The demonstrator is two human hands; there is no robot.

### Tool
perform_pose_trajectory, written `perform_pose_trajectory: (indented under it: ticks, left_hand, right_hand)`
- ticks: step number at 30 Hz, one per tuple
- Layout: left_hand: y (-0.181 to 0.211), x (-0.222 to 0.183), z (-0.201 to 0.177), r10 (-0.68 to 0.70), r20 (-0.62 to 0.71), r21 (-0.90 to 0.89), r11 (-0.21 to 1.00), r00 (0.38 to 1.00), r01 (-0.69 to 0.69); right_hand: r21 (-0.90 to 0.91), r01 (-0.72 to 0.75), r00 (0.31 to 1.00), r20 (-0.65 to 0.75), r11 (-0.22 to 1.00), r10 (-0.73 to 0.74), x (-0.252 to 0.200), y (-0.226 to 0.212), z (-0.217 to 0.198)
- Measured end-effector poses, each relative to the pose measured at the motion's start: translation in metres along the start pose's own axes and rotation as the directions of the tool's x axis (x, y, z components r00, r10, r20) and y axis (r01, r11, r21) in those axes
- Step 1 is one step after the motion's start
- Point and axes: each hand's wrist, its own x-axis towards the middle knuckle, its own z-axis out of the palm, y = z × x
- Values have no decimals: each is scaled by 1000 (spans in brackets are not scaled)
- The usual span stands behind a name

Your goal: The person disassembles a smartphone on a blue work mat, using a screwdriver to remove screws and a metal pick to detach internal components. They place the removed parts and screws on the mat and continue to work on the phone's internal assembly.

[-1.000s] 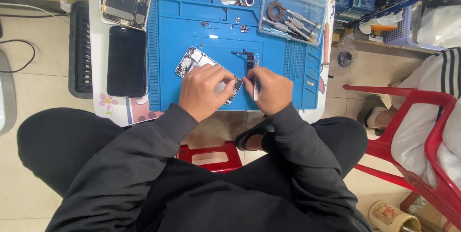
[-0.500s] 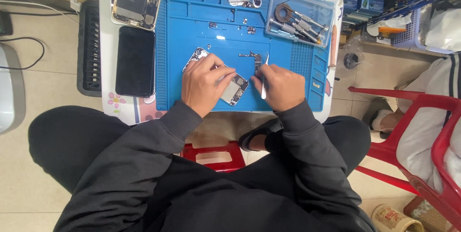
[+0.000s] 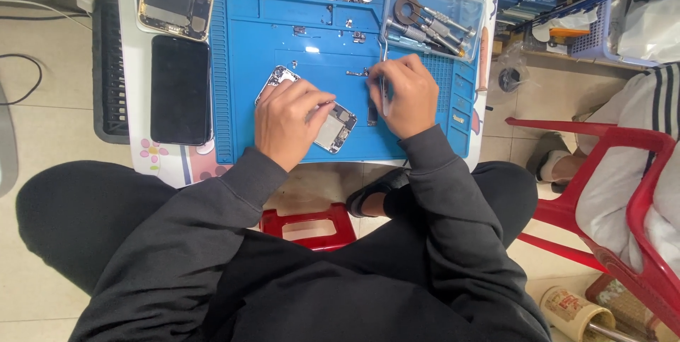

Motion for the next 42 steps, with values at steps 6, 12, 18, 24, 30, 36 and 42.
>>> perform_pose_trajectory:
  ticks: [6, 12, 18, 24, 30, 36, 42]
  left_hand:
    - [2, 1, -1, -11, 3, 1, 1000, 1000, 11]
    - [0, 2, -4, -4, -28, 19, 1000, 1000, 5]
    - [-4, 1, 3, -13, -22, 18, 1000, 1000, 13]
    - [-5, 1, 1, -19, -34, 18, 1000, 999, 20]
    - [-10, 8, -14, -19, -99, 47, 999, 995, 23]
    - [-29, 18, -34, -79, -202, -3, 997, 976, 80]
    - [-42, 22, -40, 0, -214, 212, 976, 977, 46]
  right_hand:
    - [-30, -110, 991, -80, 993, 107, 11, -13, -7]
    - [-23, -132, 985, -115, 991, 128, 12, -9, -5]
    - [-1, -110, 991, -79, 994, 109, 16, -3, -5]
    - [21, -22, 998, -52, 1000, 23, 22, -1, -10]
    - [-10, 6, 1000, -28, 1000, -6, 24, -4, -12]
    - [46, -65, 998, -9, 997, 65, 23, -7, -15]
    - [37, -98, 995, 25, 995, 97, 16, 4, -10]
